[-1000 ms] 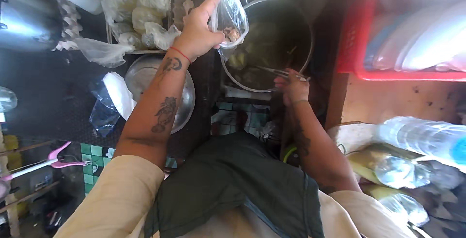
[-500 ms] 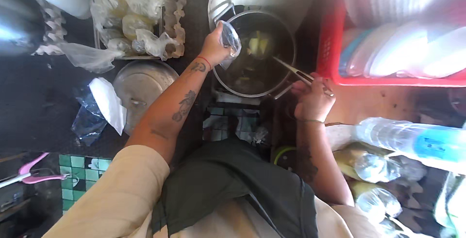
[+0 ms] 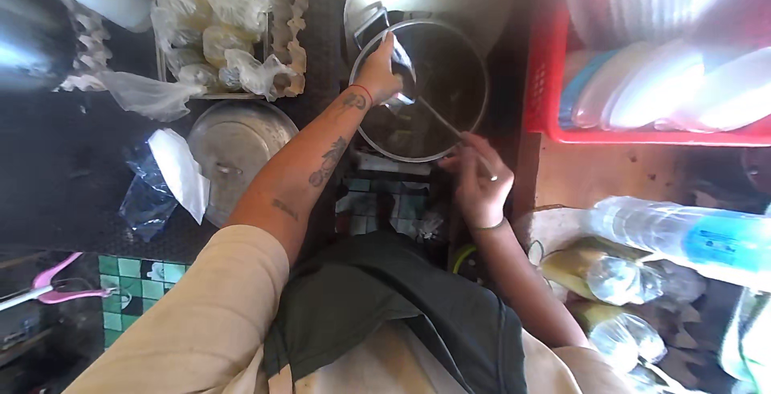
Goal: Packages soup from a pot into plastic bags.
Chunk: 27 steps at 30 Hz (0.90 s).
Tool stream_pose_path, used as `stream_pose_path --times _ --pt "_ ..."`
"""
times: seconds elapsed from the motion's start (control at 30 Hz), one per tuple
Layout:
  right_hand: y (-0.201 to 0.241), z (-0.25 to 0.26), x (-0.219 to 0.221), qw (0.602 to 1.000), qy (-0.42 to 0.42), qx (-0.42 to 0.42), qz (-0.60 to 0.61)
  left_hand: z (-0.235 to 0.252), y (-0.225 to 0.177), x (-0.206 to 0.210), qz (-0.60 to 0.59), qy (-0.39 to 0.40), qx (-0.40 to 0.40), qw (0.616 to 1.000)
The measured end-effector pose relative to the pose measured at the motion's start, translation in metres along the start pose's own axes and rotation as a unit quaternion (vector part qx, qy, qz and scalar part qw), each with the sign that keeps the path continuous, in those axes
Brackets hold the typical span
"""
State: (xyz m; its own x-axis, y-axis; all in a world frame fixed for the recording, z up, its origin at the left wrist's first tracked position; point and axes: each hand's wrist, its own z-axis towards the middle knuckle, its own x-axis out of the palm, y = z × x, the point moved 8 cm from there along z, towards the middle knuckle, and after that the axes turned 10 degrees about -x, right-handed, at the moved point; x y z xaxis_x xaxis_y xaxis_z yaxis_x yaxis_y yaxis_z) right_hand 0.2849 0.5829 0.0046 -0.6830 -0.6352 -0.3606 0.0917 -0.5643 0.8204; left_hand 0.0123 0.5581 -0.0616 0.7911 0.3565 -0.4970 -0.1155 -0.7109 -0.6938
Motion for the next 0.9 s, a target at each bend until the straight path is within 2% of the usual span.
stream_pose_path --times 0.07,0.1,0.17,0.23,0.37,0.5,0.57,0.63,0.73,0.9 --pt "0.015 0.003 0.01 0.986 0.101 -0.099 -0.09 -0.002 -0.001 -0.003 -0.005 0.003 0.015 1.0" --pt "0.018 0.003 0.012 0.978 0.124 -0.126 -0.111 -0.004 -0.001 -0.005 -0.01 0.006 0.019 1.0" --pt "0.018 0.005 0.01 0.975 0.118 -0.144 -0.118 -0.007 0.004 -0.009 -0.011 0.008 0.023 1.0" --pt "0.01 0.007 0.002 0.986 0.066 -0.119 -0.099 -0.011 0.009 -0.012 -0.033 0.015 0.024 0.999" --pt "-0.014 0.013 -0.021 0.995 -0.098 0.005 0.028 -0.015 0.02 -0.018 -0.106 0.032 0.021 0.994" --pt "-0.048 0.008 -0.027 0.95 -0.234 0.128 0.161 -0.012 0.025 -0.021 -0.151 0.034 0.039 0.987" --pt "-0.066 0.005 -0.023 0.935 -0.272 0.16 0.163 -0.012 0.026 -0.022 -0.157 0.035 0.049 0.986" --pt "-0.083 0.005 -0.018 0.945 -0.268 0.133 0.129 -0.014 0.027 -0.022 -0.15 0.037 0.055 0.987" --pt "-0.108 -0.003 -0.008 0.969 -0.217 0.111 0.049 -0.02 0.03 -0.022 -0.116 0.04 0.048 0.991" --pt "-0.14 -0.023 0.007 0.973 -0.169 0.156 -0.032 -0.027 0.031 -0.022 -0.099 0.032 0.038 0.994"
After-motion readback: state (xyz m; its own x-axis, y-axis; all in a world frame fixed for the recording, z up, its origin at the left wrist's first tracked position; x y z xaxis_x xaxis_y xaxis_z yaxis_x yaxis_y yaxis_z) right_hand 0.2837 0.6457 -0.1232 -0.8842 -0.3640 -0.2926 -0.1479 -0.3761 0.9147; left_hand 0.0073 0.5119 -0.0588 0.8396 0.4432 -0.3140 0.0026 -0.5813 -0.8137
